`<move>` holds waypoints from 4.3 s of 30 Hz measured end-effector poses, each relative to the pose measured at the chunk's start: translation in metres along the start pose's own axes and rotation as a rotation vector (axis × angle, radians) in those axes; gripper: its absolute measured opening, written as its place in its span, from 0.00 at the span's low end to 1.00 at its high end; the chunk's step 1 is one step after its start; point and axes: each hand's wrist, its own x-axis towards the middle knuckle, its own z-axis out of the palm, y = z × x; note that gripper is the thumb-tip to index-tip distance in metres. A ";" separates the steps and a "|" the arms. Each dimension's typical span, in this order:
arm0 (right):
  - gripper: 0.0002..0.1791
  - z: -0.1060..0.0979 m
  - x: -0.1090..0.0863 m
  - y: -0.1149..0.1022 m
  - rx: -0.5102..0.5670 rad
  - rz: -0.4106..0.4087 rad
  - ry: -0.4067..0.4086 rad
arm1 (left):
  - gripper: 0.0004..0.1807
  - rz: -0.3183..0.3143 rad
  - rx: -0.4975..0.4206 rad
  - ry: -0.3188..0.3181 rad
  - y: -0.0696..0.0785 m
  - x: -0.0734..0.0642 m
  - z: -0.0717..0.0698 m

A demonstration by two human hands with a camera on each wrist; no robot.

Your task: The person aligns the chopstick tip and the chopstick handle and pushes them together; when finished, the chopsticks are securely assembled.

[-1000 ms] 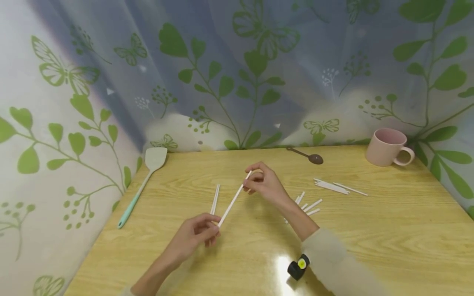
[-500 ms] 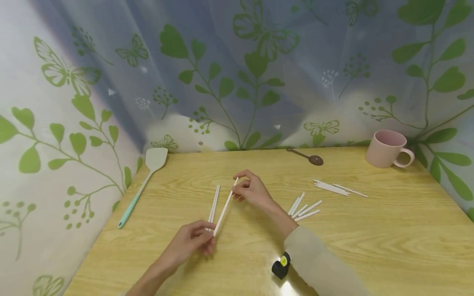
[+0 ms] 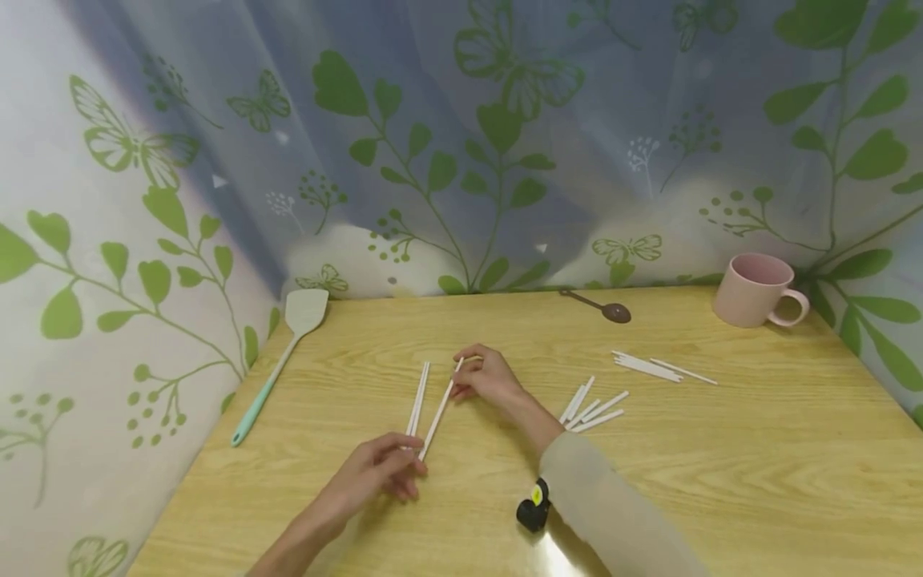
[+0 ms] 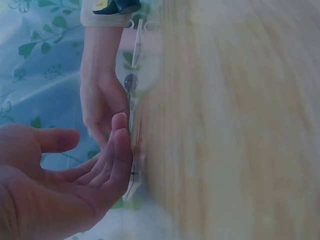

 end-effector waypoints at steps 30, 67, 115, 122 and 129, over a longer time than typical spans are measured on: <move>0.18 0.017 0.011 -0.008 -0.327 0.017 0.006 | 0.28 -0.066 0.048 -0.050 0.007 -0.002 -0.004; 0.30 -0.154 -0.107 -0.034 -0.265 -0.026 0.021 | 0.18 0.169 0.245 -0.050 0.073 0.069 0.024; 0.17 -0.212 -0.131 -0.029 -0.808 0.048 0.330 | 0.11 0.101 0.680 -0.050 0.072 0.179 0.141; 0.15 -0.216 -0.132 -0.029 -0.843 0.078 0.322 | 0.09 0.121 0.690 -0.047 0.075 0.179 0.138; 0.11 -0.219 -0.135 -0.027 -0.853 0.100 0.317 | 0.07 0.096 0.758 -0.002 0.074 0.179 0.140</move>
